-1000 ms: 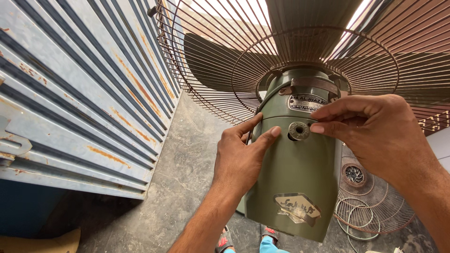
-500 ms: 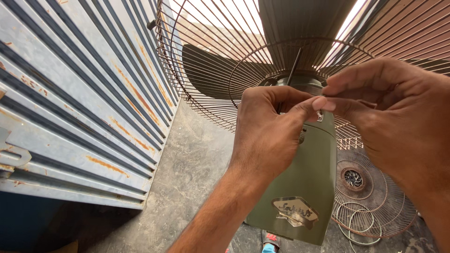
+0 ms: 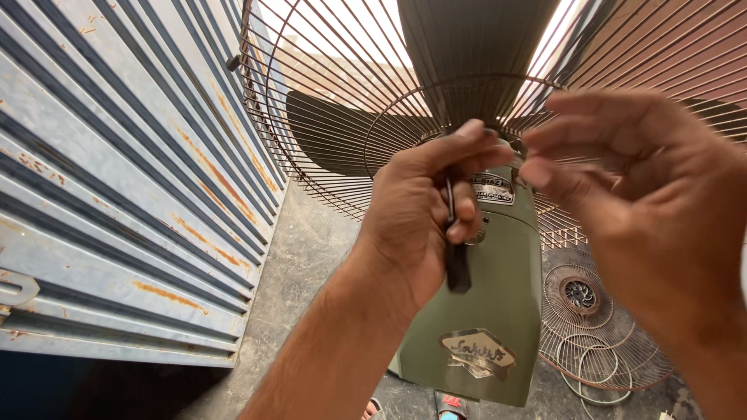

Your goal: The person uses a screwdriver to remove a knob from the back of a standing fan, then inserts a small cylindrical component into the opening and secures it with the screwdriver. The person continues to tighten the component in place.

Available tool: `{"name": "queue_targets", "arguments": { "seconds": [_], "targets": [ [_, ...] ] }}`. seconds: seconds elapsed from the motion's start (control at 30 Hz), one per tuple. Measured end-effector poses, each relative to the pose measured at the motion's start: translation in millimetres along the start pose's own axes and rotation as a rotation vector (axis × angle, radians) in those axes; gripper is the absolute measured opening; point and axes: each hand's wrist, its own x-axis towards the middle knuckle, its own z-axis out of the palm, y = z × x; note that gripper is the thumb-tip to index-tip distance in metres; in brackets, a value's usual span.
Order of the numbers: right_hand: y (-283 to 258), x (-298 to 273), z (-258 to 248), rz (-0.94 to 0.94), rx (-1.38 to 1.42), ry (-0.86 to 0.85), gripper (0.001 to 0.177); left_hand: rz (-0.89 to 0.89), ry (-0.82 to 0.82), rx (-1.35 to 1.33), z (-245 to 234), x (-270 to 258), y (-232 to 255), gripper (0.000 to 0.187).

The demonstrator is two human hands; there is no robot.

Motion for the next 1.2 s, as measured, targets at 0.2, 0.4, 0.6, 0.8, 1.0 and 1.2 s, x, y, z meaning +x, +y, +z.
{"name": "queue_targets", "arguments": {
  "seconds": [0.2, 0.4, 0.6, 0.8, 1.0, 1.2],
  "targets": [
    [-3, -43, 20, -0.115, -0.027, -0.197, 0.056, -0.072, 0.334, -0.205, 8, 13, -14, 0.016],
    [0, -52, 10, -0.062, -0.09, -0.06, 0.039, -0.229, 0.057, -0.174, 2, 7, -8, 0.018],
    [14, -52, -12, 0.169, -0.013, 0.277, 0.027, 0.236, 0.189, 0.823, -18, 11, 5, 0.019],
    [42, -56, -20, 0.185, 0.05, 0.332, 0.034, 0.412, -0.158, 0.973, -41, 34, -8, 0.014],
    [50, -61, -16, 0.267, 0.167, 0.374, 0.032, 0.429, -0.265, 1.014, -56, 59, -5, 0.008],
    [51, -62, -13, 0.285, 0.225, 0.406, 0.033, 0.421, -0.354, 1.091, -58, 64, -1, 0.005]
  ]
}}
